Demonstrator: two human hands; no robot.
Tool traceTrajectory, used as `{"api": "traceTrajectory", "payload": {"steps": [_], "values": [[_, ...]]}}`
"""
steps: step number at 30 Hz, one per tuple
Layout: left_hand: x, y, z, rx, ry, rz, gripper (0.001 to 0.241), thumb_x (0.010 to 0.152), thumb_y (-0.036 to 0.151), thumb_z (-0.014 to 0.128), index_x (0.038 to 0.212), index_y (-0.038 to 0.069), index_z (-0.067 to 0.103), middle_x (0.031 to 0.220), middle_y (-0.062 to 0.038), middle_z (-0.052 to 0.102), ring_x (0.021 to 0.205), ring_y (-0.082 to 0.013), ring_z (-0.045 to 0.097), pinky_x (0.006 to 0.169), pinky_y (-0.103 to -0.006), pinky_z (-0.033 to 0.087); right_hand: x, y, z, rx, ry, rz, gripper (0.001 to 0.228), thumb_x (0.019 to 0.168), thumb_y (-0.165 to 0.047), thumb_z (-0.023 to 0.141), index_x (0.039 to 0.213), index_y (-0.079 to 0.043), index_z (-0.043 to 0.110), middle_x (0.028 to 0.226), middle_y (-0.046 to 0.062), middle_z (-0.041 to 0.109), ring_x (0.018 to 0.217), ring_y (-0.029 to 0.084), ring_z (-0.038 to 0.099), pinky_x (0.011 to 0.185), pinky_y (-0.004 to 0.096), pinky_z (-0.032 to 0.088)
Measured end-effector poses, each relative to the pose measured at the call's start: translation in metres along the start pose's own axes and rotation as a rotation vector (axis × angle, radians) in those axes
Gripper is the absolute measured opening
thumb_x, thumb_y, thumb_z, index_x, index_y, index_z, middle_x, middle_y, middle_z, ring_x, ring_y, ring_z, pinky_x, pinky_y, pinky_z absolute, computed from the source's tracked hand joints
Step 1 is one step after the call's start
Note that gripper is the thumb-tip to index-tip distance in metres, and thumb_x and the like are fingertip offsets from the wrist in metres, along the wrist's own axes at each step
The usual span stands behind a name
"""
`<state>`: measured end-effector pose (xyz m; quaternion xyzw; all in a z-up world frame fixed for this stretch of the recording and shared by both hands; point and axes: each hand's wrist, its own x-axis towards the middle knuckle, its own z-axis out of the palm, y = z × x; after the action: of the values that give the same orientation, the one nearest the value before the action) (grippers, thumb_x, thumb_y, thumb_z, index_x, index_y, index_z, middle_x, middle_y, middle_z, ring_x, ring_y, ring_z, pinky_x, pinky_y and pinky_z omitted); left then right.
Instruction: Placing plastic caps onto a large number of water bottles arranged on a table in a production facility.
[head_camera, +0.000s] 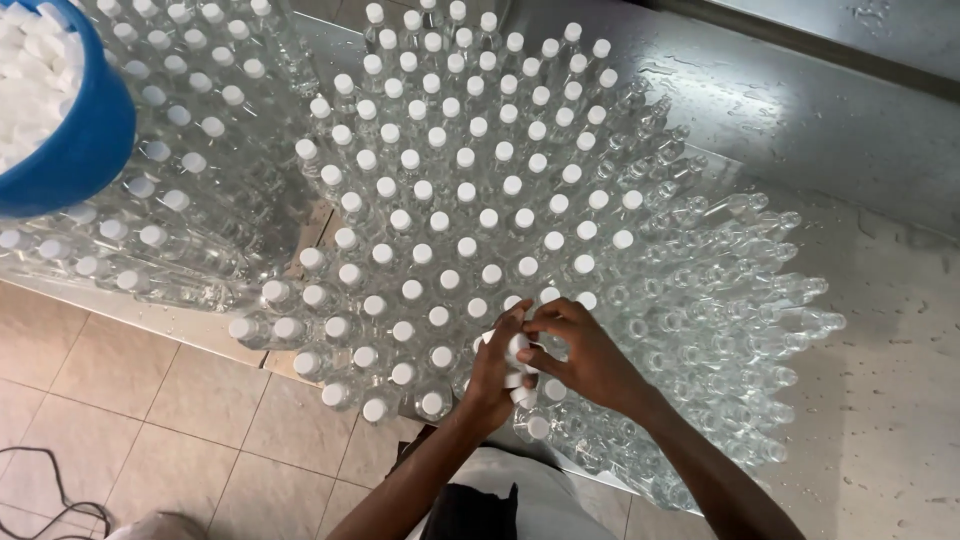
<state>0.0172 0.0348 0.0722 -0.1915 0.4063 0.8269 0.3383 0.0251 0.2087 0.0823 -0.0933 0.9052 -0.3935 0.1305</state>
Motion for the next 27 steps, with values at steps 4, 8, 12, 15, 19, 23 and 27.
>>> {"api": "traceTrajectory", "payload": {"steps": [4, 8, 12, 15, 19, 23, 27], "values": [[-0.001, 0.002, -0.002, -0.011, 0.018, 0.009, 0.071, 0.107, 0.047, 0.056, 0.159, 0.000, 0.047, 0.099, -0.006, 0.051, 0.080, -0.0114, 0.059, 0.044, -0.0167, 0.043, 0.000, 0.001, 0.011, 0.071, 0.060, -0.053, 0.031, 0.101, -0.030, 0.080, 0.128, -0.016, 0.080, 0.124, 0.007, 0.071, 0.122, 0.033, 0.069, 0.106, 0.053, 0.053], [0.008, -0.004, -0.014, -0.085, 0.040, -0.006, 0.053, 0.107, 0.044, 0.062, 0.144, 0.006, 0.061, 0.092, -0.009, 0.058, 0.070, -0.0171, 0.063, 0.038, -0.0201, 0.044, 0.019, 0.008, -0.033, 0.192, 0.207, -0.068, 0.042, 0.095, -0.021, 0.085, 0.135, -0.009, 0.077, 0.123, 0.020, 0.079, 0.123, 0.042, 0.072, 0.108, 0.059, 0.054], [0.011, -0.002, -0.021, -0.105, 0.037, 0.005, 0.045, 0.104, 0.035, 0.066, 0.137, 0.003, 0.063, 0.098, -0.011, 0.058, 0.077, -0.0198, 0.065, 0.035, -0.0204, 0.045, 0.088, 0.101, -0.083, -0.224, 0.484, -0.140, 0.058, 0.102, -0.017, 0.079, 0.158, -0.010, 0.062, 0.119, 0.023, 0.077, 0.119, 0.042, 0.072, 0.105, 0.055, 0.055], [0.003, 0.010, -0.016, -0.142, 0.044, -0.049, 0.033, 0.097, 0.035, 0.071, 0.121, 0.014, 0.064, 0.091, 0.000, 0.062, 0.066, -0.0101, 0.061, 0.038, -0.0227, 0.034, 0.149, 0.193, -0.112, -0.418, 0.454, -0.076, 0.043, 0.114, -0.025, 0.062, 0.153, -0.007, 0.065, 0.120, 0.016, 0.069, 0.116, 0.039, 0.060, 0.103, 0.054, 0.046], [0.010, 0.010, -0.021, -0.165, 0.063, -0.031, 0.029, 0.097, 0.029, 0.070, 0.118, 0.009, 0.064, 0.092, -0.003, 0.062, 0.068, -0.0123, 0.059, 0.036, -0.0228, 0.032, 0.190, 0.235, -0.129, -0.594, 0.394, -0.052, 0.034, 0.111, -0.036, 0.065, 0.139, -0.018, 0.072, 0.128, 0.013, 0.070, 0.129, 0.042, 0.058, 0.096, 0.058, 0.048], [0.014, 0.012, -0.027, -0.196, 0.078, -0.028, 0.023, 0.098, 0.030, 0.069, 0.111, 0.013, 0.063, 0.092, -0.001, 0.061, 0.066, -0.0111, 0.055, 0.039, -0.0240, 0.029, 0.194, 0.222, -0.139, -0.590, 0.175, 0.056, 0.037, 0.112, -0.046, 0.057, 0.131, -0.020, 0.075, 0.115, 0.005, 0.078, 0.121, 0.034, 0.066, 0.119, 0.057, 0.026], [0.018, 0.015, -0.027, -0.187, 0.096, -0.053, 0.022, 0.097, 0.031, 0.069, 0.109, 0.014, 0.063, 0.092, -0.001, 0.061, 0.065, -0.0105, 0.054, 0.039, -0.0244, 0.029, 0.205, 0.226, -0.155, -0.334, 0.087, 0.086, 0.040, 0.115, -0.043, 0.051, 0.120, -0.020, 0.083, 0.107, 0.003, 0.085, 0.097, 0.024, 0.077, 0.117, 0.050, 0.023]]}}
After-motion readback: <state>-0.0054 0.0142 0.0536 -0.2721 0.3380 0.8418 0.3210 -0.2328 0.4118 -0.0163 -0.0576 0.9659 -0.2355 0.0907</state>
